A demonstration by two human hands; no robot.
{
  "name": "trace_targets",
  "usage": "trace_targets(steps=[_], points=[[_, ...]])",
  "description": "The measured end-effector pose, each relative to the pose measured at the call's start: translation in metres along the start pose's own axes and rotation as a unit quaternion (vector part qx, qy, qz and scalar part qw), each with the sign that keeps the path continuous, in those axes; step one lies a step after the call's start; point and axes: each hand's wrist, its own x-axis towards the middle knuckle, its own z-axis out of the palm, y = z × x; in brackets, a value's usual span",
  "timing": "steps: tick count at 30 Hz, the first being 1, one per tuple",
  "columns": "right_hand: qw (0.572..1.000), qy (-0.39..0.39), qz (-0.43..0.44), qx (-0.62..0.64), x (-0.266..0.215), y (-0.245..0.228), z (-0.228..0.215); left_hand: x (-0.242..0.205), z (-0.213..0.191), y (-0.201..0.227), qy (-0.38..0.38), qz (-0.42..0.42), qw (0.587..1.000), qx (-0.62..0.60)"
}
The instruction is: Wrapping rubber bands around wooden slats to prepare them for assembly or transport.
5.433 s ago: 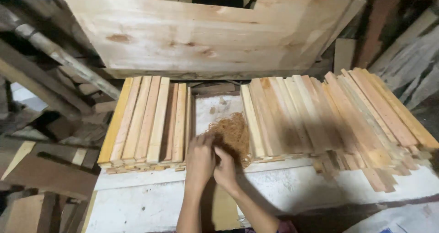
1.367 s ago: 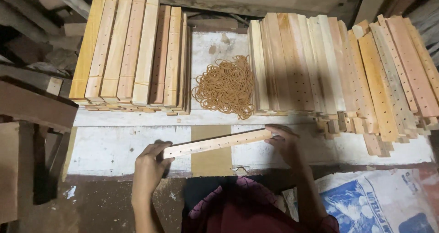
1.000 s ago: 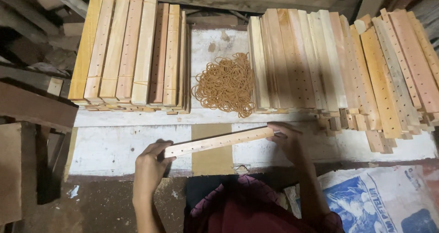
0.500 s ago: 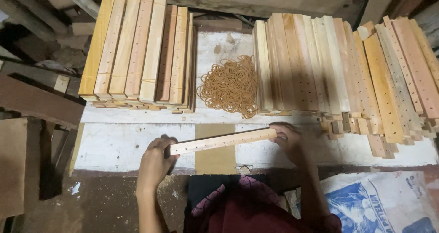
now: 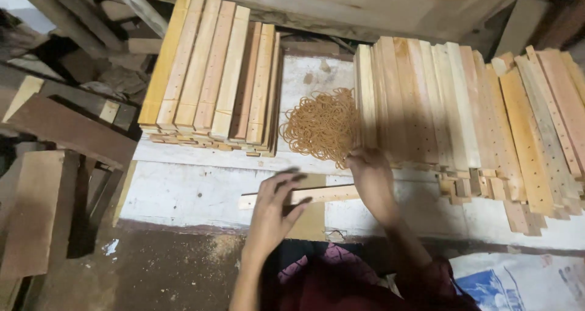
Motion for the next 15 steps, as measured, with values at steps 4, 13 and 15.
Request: trace_targets(steps=[4, 13, 15], points=[[0.954, -0.051, 0.096, 0.278, -0.012, 0.003, -0.018, 0.013, 0.036, 0.012, -0.002, 0.025, 0.999, -0.044], [0.717, -0.114, 0.319, 0.609, -0.094, 0.039, 0.0, 0.024, 0.067, 0.038, -0.068, -0.007, 0.985, -0.156], [0.685, -0.132, 0.35, 0.626, -0.127, 0.051, 0.018, 0.024, 0.065, 0.046, -0.083, -0.007, 0.982, -0.169]])
